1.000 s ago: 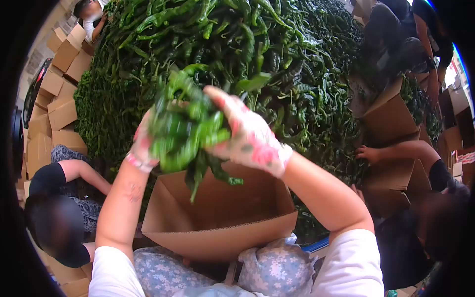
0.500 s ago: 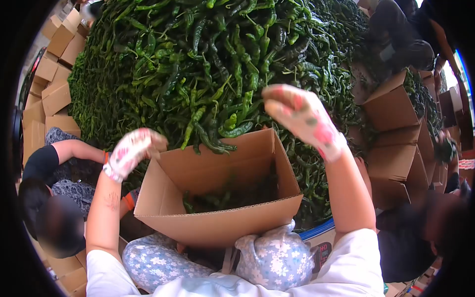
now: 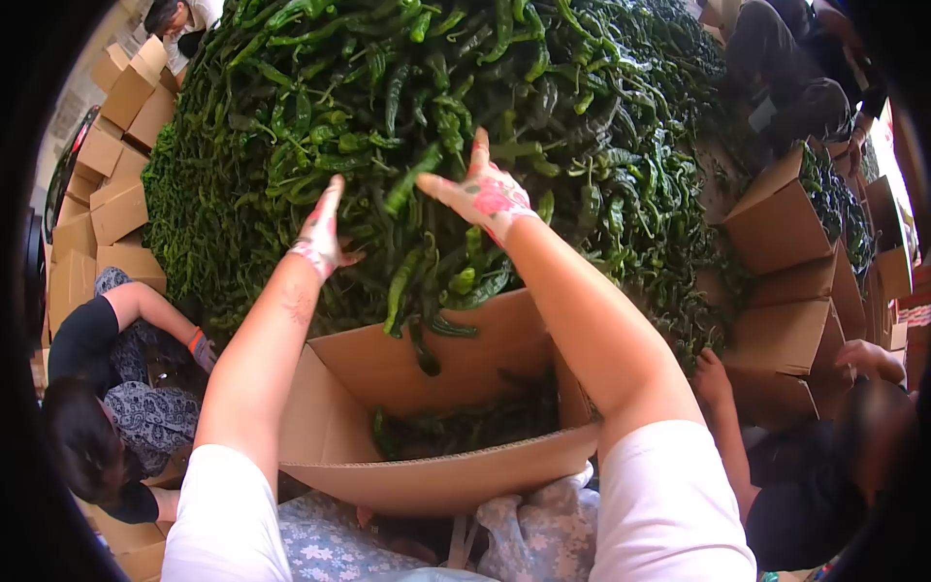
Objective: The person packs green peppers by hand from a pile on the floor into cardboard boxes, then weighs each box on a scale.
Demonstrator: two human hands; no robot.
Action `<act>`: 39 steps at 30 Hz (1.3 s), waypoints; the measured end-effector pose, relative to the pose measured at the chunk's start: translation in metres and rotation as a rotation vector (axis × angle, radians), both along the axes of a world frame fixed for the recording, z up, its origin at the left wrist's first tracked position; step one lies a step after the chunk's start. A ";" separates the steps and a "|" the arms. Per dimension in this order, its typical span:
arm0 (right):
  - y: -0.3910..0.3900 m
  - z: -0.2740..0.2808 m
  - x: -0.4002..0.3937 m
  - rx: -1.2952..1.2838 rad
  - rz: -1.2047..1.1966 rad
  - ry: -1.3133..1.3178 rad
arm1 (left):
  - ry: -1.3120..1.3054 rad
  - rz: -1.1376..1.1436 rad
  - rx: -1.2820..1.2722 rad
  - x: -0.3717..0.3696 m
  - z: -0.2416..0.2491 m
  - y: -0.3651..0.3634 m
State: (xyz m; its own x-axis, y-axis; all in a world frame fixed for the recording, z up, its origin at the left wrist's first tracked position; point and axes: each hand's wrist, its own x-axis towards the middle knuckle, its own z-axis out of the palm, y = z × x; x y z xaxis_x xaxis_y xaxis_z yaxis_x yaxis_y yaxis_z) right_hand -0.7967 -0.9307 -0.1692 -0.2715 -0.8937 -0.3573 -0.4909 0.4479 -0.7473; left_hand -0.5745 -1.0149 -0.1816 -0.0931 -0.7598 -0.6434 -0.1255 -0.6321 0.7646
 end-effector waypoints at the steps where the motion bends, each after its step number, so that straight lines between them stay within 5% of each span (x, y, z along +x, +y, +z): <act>1: -0.001 0.002 0.008 0.049 -0.083 0.021 | 0.007 -0.081 -0.085 -0.006 -0.004 0.008; 3: 0.003 -0.023 -0.004 0.044 -0.031 -0.082 | 0.070 -0.111 -0.082 -0.023 0.018 0.031; 4: -0.007 -0.067 -0.015 -0.076 -0.061 -0.581 | 0.171 -0.149 -0.030 -0.020 0.012 0.025; 6: 0.003 -0.050 0.003 -0.273 -0.165 -1.090 | 0.327 -0.185 -0.047 -0.016 -0.005 0.015; 8: -0.014 -0.050 0.006 -0.259 -0.096 -1.167 | 0.221 -0.116 -0.291 -0.034 0.000 0.021; 11: 0.034 0.013 0.019 -0.378 -0.026 -0.762 | 0.566 -0.181 -0.221 -0.018 0.017 0.049; 12: 0.041 0.000 0.009 -0.496 0.187 -0.946 | 0.698 -0.135 -0.294 -0.008 0.011 0.057; 13: 0.058 0.036 0.020 -0.465 0.160 -0.849 | 0.727 -0.101 -0.324 0.000 0.032 0.077; 14: 0.074 0.071 0.030 -0.430 0.136 -0.755 | 0.640 -0.171 -0.384 0.004 0.066 0.096; 15: 0.095 0.094 0.039 -0.406 0.162 -0.924 | 0.555 -0.246 -0.440 0.009 0.089 0.111; 19: 0.156 0.079 0.047 -0.511 0.537 -0.413 | 0.148 -0.659 -1.015 0.072 0.083 0.156; 21: 0.176 0.068 0.039 -0.426 0.762 -0.087 | 0.088 -0.858 -0.809 0.096 0.058 0.181; 24: 0.202 0.057 0.011 -0.137 1.080 0.125 | -0.309 -1.574 -0.474 0.131 0.062 0.187; 25: 0.198 0.095 0.028 0.297 0.876 0.158 | -0.225 -1.539 -0.458 0.138 0.057 0.187; 27: 0.204 0.093 0.010 0.016 0.741 -0.020 | -0.233 -1.430 -0.455 0.129 0.064 0.179; 28: 0.204 0.089 -0.005 0.021 0.733 -0.020 | -0.279 -1.303 -0.651 0.120 0.073 0.174; 31: 0.184 0.052 -0.068 -0.331 -0.086 -0.152 | -0.188 -0.780 -0.315 0.100 0.083 0.141; 33: 0.167 -0.004 -0.124 -0.422 -0.393 0.150 | -0.130 -0.609 -0.368 0.095 0.049 0.103; 35: 0.152 -0.027 -0.148 -0.270 -0.626 0.075 | -0.348 -0.611 -0.420 0.079 0.014 0.067; 37: 0.137 -0.077 -0.171 -0.318 -0.634 -0.100 | -0.300 -0.581 -0.547 0.064 -0.026 0.035; 39: 0.117 -0.110 -0.166 -0.315 -0.644 0.018 | -0.524 -0.429 -0.480 0.025 -0.026 0.030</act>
